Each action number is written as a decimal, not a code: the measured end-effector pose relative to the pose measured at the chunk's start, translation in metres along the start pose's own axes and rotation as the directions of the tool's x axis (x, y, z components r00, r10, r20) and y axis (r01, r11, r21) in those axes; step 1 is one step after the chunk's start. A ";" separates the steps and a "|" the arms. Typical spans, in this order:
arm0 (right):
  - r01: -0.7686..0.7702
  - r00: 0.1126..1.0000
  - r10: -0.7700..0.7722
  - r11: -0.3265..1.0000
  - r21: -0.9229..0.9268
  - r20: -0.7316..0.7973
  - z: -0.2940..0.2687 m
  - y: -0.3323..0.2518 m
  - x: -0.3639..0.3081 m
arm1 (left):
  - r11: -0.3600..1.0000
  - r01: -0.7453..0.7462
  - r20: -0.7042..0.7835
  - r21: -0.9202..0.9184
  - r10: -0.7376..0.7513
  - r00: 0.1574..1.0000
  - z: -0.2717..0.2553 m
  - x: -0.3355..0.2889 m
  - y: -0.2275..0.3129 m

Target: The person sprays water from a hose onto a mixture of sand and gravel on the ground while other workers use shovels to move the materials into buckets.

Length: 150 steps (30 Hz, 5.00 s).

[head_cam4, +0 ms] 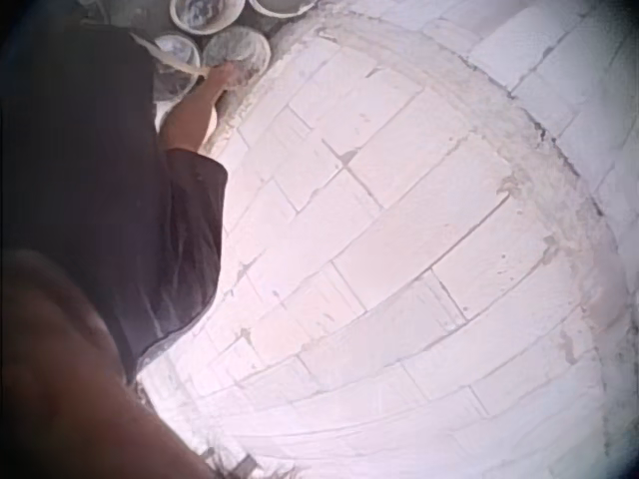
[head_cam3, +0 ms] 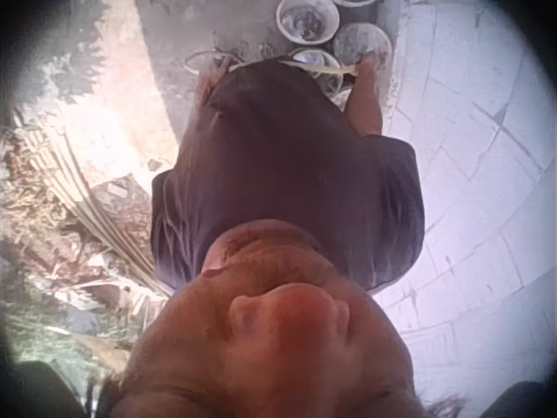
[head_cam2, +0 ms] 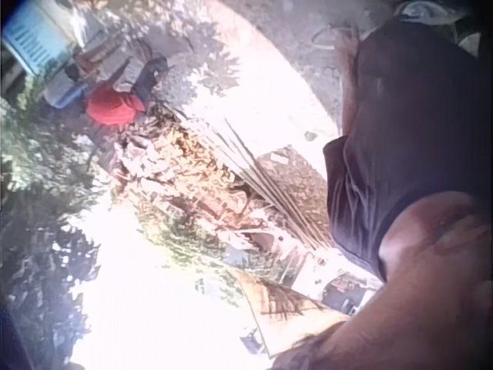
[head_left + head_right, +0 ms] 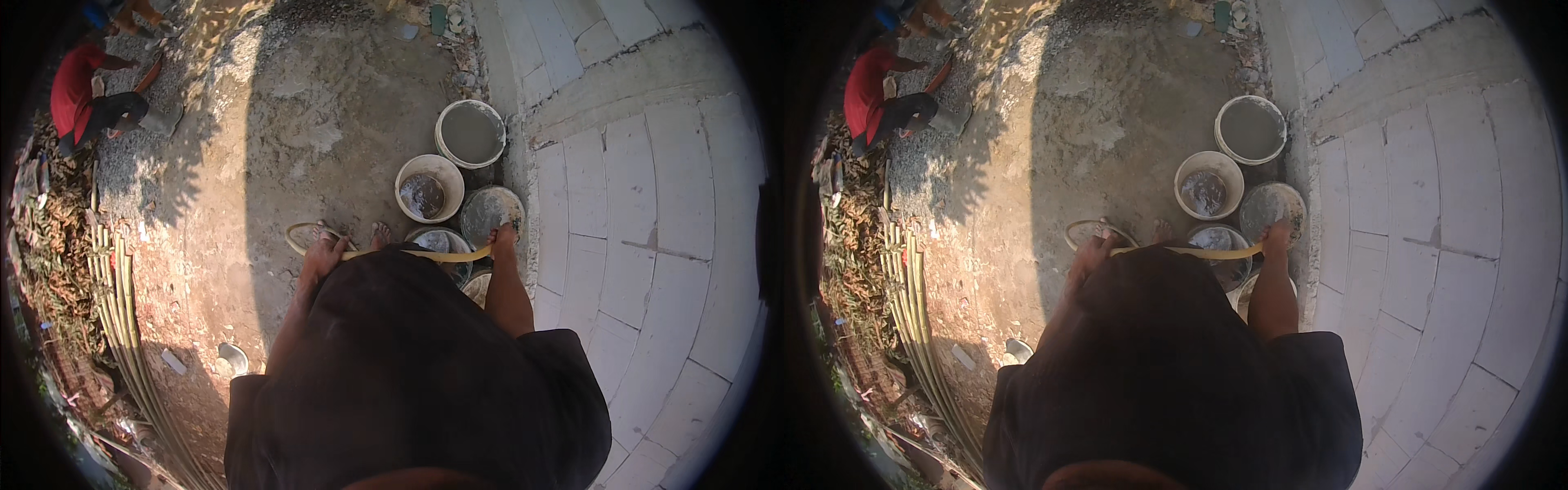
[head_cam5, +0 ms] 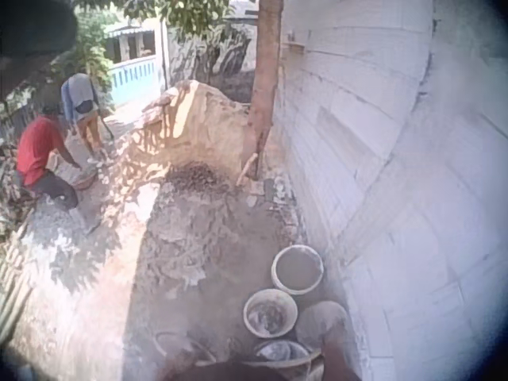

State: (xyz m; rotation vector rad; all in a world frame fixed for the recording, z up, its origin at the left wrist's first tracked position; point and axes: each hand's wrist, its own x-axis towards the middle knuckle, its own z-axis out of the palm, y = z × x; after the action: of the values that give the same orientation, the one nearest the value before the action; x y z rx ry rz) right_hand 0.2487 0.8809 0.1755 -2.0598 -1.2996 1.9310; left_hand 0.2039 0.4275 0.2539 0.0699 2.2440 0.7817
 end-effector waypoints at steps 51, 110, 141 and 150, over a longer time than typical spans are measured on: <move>-0.083 0.996 0.082 0.995 0.048 0.029 -0.030 0.025 0.041 | 0.999 -0.023 -0.046 0.036 0.025 0.999 -0.001 0.017 -0.003; -0.056 0.998 0.056 0.989 -0.134 -0.005 -0.021 0.018 0.024 | 0.977 -0.159 -0.154 0.144 0.181 0.971 0.016 0.017 -0.021; -0.076 0.997 0.076 0.993 -0.091 -0.010 -0.026 0.029 0.045 | 0.993 -0.092 -0.156 0.070 0.102 0.982 0.003 0.006 -0.009; -0.075 0.996 0.071 0.992 -0.098 -0.047 -0.022 0.031 0.042 | 0.977 -0.160 -0.189 0.138 0.185 0.964 0.016 0.016 -0.026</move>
State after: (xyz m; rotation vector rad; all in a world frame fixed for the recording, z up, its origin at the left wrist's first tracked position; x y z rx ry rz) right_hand 0.2787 0.8959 0.1302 -2.2125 -1.3563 1.8751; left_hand 0.2080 0.4191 0.2203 0.2590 2.5026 0.7724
